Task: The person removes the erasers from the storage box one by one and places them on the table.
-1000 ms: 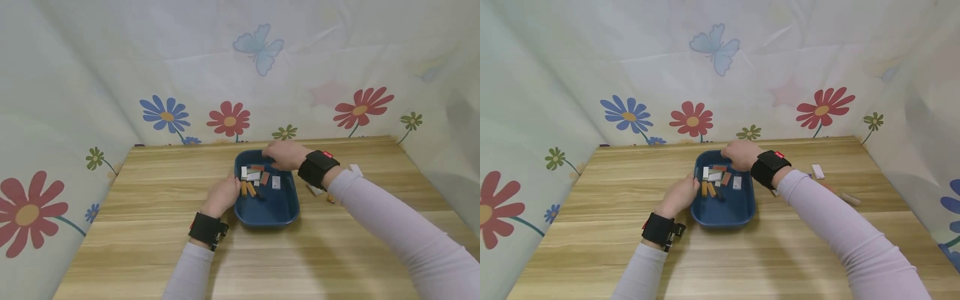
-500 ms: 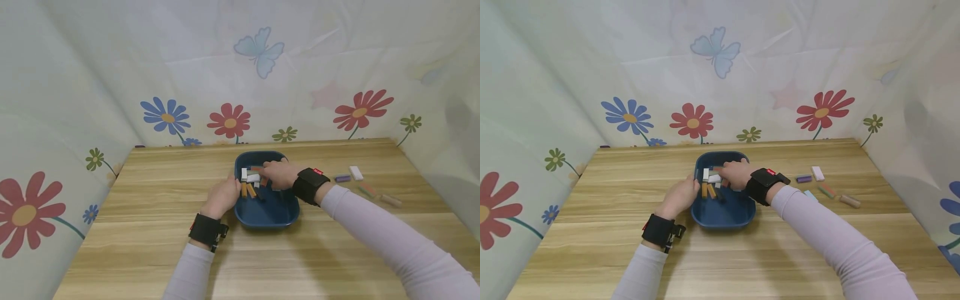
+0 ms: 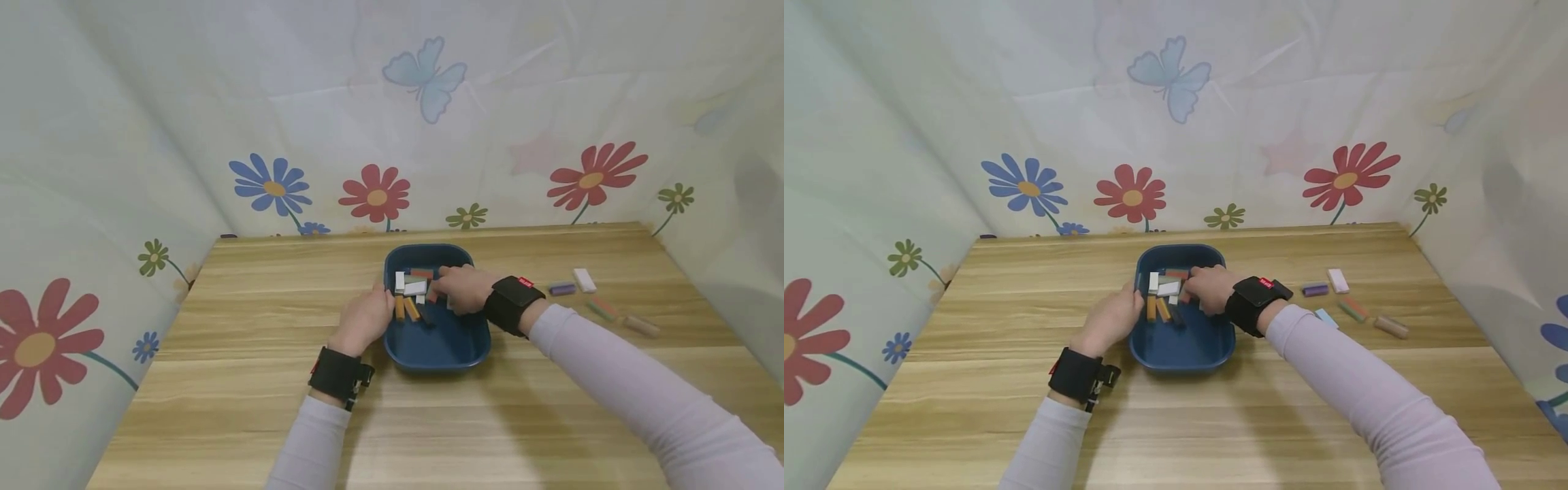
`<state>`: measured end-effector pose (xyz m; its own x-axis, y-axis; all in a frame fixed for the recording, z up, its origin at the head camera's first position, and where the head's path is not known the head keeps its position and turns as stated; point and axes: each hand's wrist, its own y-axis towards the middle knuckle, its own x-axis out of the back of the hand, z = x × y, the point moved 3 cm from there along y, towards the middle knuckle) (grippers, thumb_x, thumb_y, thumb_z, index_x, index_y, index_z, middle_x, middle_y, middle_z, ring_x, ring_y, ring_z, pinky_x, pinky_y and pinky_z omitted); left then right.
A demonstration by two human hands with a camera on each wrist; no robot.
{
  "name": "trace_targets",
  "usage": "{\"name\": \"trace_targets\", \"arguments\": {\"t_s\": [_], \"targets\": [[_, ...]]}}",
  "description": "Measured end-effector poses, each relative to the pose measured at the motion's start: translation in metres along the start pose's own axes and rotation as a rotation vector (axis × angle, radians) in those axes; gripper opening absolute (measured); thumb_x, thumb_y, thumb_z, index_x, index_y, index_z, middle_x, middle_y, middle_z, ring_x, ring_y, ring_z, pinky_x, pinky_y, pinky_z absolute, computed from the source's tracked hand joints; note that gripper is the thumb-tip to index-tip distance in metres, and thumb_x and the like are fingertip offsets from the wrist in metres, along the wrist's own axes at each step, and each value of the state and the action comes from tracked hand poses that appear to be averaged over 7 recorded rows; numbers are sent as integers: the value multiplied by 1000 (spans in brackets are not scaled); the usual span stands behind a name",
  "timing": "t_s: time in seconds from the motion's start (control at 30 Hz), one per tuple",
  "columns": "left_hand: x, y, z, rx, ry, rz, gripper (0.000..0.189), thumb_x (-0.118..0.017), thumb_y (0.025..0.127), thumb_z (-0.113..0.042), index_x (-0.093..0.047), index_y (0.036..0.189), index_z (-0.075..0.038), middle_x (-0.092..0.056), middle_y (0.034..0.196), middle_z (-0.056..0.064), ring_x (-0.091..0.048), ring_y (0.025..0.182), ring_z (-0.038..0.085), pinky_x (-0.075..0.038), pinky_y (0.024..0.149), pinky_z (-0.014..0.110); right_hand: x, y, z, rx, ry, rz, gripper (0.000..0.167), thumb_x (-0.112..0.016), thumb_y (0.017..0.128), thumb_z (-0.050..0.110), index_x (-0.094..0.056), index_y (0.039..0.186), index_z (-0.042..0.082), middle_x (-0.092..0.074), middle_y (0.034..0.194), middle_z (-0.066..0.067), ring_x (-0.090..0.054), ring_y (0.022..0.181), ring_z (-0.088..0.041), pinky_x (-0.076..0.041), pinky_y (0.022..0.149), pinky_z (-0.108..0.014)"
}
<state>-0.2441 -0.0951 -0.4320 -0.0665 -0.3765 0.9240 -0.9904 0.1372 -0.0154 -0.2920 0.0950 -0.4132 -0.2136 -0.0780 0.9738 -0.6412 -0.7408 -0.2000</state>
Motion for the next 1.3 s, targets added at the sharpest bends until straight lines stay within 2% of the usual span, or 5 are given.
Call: {"name": "trace_targets", "arguments": {"t_s": [0.27,0.47,0.8,1.03,1.3], "targets": [[0,-1,-1,0,11,-6,33,-35,106,-27,-58,107,-3,-53,67,6,-52,58,24,-41,54,38,3,-3,4,-12,0,10,36,-70,81,-5,-70,110,15,-50,96,-5,-48,84,-23,-46,73,-38],[0,0,-3,-9,22,-7,33,-36,106,-26,-57,109,-2,-53,66,6,-52,57,24,-41,52,37,24,-16,10,65,-57,-25,34,-78,81,3,-68,113,10,-48,95,-5,-48,83,-22,-46,73,-36],[1,0,-1,-16,18,-5,30,-37,106,-26,-56,102,-3,-51,65,6,-50,54,22,-39,50,34,75,-87,10,166,-201,-154,28,-77,80,-2,-64,102,9,-44,89,-4,-46,78,-20,-42,68,-34],[5,-2,-1,-5,23,-5,31,-36,106,-25,-56,106,-1,-52,64,7,-50,53,24,-39,49,35,55,-152,-12,104,-232,-149,36,-84,71,1,-65,99,13,-43,86,2,-43,76,-16,-40,62,-30],[5,-1,-5,-7,25,7,32,-36,106,-26,-56,104,-2,-52,65,8,-51,54,25,-40,50,37,2,-194,-38,110,-151,-221,40,-87,63,-3,-61,88,14,-45,86,2,-45,70,-14,-43,60,-32]]}}
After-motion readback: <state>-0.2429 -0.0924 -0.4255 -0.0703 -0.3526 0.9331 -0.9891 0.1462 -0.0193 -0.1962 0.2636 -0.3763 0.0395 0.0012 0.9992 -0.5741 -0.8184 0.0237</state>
